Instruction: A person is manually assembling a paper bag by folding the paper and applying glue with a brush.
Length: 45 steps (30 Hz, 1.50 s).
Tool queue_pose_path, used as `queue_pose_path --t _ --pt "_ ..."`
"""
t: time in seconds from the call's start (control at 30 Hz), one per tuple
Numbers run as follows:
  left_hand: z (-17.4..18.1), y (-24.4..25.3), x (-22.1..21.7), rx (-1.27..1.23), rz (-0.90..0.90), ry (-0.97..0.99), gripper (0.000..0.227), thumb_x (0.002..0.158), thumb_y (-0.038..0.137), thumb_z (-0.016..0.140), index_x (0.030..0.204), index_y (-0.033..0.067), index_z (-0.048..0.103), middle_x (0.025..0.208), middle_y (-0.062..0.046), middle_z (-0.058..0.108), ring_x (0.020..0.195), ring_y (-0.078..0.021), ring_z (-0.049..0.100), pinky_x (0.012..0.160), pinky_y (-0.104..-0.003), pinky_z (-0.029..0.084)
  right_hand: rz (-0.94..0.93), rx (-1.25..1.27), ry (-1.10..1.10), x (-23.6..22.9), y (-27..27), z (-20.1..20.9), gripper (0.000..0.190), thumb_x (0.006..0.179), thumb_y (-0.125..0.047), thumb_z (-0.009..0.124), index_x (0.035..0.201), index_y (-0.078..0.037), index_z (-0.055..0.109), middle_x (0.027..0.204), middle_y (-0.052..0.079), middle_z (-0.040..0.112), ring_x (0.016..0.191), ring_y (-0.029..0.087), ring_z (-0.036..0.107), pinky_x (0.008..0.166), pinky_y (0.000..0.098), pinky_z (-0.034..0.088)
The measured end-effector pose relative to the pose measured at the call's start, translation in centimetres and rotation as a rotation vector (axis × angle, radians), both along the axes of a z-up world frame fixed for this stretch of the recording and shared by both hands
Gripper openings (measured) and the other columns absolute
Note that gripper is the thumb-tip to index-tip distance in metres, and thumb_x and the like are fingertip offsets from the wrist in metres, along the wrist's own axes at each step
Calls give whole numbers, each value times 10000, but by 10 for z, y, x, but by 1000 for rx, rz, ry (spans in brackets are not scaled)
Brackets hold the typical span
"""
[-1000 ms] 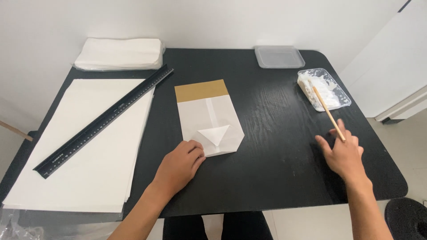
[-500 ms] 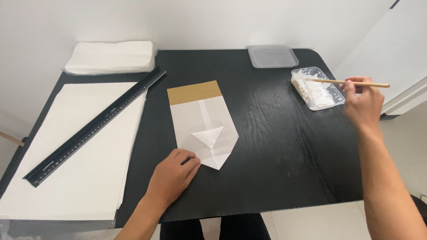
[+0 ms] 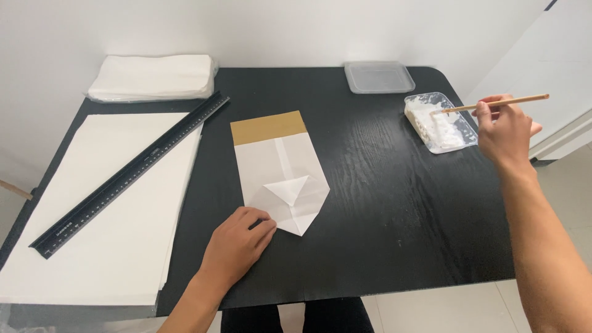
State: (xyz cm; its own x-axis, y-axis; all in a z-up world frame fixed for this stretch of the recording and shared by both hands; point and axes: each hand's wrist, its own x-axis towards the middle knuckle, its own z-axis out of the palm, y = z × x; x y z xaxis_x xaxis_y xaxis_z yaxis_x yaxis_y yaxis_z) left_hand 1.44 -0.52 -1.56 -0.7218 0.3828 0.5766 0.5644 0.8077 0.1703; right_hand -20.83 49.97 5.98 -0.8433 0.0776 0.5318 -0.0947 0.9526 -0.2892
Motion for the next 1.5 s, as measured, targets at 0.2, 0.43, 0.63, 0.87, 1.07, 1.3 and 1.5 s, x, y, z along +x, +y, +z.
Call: queue_pose_path --t 0.2,0.43,0.63,0.87,1.07,1.3,1.5 --pt "-3 -1 -2 -9 -27 22 40 934 137 731 928 115 698 973 -27 670 889 -235 626 682 -334 556 -10 -12 53 1 -3 11 306 1203 -292 478 1019 -148 676 929 -59 722 967 227 670 929 476 230" --pt "-2 -1 0 10 4 -34 43 935 156 729 905 146 700 963 -2 677 890 -209 631 568 -314 548 -54 226 94 37 -10 11 306 1215 -272 455 1063 -125 676 954 -32 716 969 193 612 920 429 183" --pt "-1 -1 -2 -8 -32 26 55 935 129 730 918 124 677 967 -26 666 876 -235 622 689 -330 551 1 247 133 59 -26 19 330 1227 -239 476 1006 -132 696 1031 -42 713 805 190 566 904 427 189" --pt "0 0 0 2 -6 -25 43 936 149 731 906 130 707 964 -22 687 891 -228 640 665 -329 567 24 169 56 66 -41 33 388 1203 -224 453 938 -100 708 961 -24 695 750 206 537 928 431 182" --pt "-1 -1 0 -2 -16 0 55 938 142 726 905 126 685 960 -23 673 883 -235 628 670 -333 553 14 120 8 66 -39 39 338 1191 -255 448 1006 -123 699 762 -20 614 740 219 529 968 421 175" --pt "-1 0 -1 -3 -7 3 48 927 134 735 903 135 694 949 -19 677 893 -226 638 645 -318 560 20 123 5 66 -39 41 382 1192 -233 439 956 -102 709 820 -13 656 738 214 542 986 429 181" --pt "-3 -1 -1 -4 11 -47 36 921 152 741 913 145 707 967 -16 686 905 -222 642 620 -321 565 27 96 -2 64 -37 39 387 1181 -244 412 944 -111 688 795 -36 627 714 231 495 972 417 181"
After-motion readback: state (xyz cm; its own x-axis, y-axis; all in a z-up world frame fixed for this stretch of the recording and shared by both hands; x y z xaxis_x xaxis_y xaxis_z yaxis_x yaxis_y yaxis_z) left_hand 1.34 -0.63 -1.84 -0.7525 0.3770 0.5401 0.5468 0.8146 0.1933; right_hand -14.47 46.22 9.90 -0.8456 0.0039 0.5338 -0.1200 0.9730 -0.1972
